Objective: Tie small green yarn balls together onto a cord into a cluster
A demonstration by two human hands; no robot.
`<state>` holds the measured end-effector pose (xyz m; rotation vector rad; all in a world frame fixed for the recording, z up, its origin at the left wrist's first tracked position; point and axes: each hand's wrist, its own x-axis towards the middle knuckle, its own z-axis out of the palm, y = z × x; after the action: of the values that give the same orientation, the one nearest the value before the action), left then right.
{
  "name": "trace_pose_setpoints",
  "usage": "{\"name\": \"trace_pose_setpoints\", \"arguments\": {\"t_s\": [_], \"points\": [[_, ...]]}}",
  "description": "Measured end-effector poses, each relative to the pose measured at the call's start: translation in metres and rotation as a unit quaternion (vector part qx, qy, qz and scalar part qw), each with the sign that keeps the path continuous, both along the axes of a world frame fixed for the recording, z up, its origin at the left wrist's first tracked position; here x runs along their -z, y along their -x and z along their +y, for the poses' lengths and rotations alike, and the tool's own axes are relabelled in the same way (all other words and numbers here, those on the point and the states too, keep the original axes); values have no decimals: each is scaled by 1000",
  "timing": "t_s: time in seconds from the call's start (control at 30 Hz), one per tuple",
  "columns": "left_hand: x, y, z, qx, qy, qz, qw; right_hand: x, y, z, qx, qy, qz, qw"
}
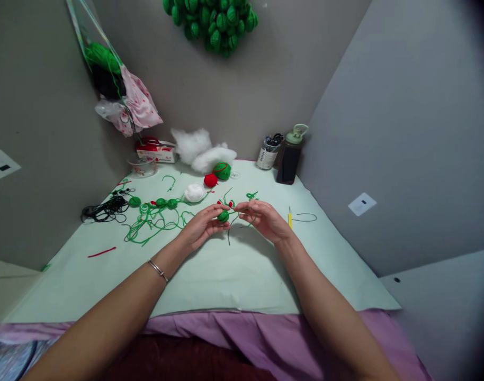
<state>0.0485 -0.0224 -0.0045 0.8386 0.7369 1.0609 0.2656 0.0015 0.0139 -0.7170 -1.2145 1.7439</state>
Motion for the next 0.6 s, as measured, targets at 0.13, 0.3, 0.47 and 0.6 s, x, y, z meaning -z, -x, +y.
{"name": "trace_pose_setpoints", "arguments": {"t_s": [0.13,0.3,0.47,0.6], "points": [[-3,-2,-3,4,14,-10,1000,-2,-1,1,35,25,46,998],[-3,-4,-3,4,17,-16,1000,-7,2,1,70,42,70,994],[0,2,3,-39,-6,-14,999,-6,-2,5,122,18,21,992],[-3,6,7,-67,-15,-16,998,-5,-4,5,121,-70,-189,972]]}}
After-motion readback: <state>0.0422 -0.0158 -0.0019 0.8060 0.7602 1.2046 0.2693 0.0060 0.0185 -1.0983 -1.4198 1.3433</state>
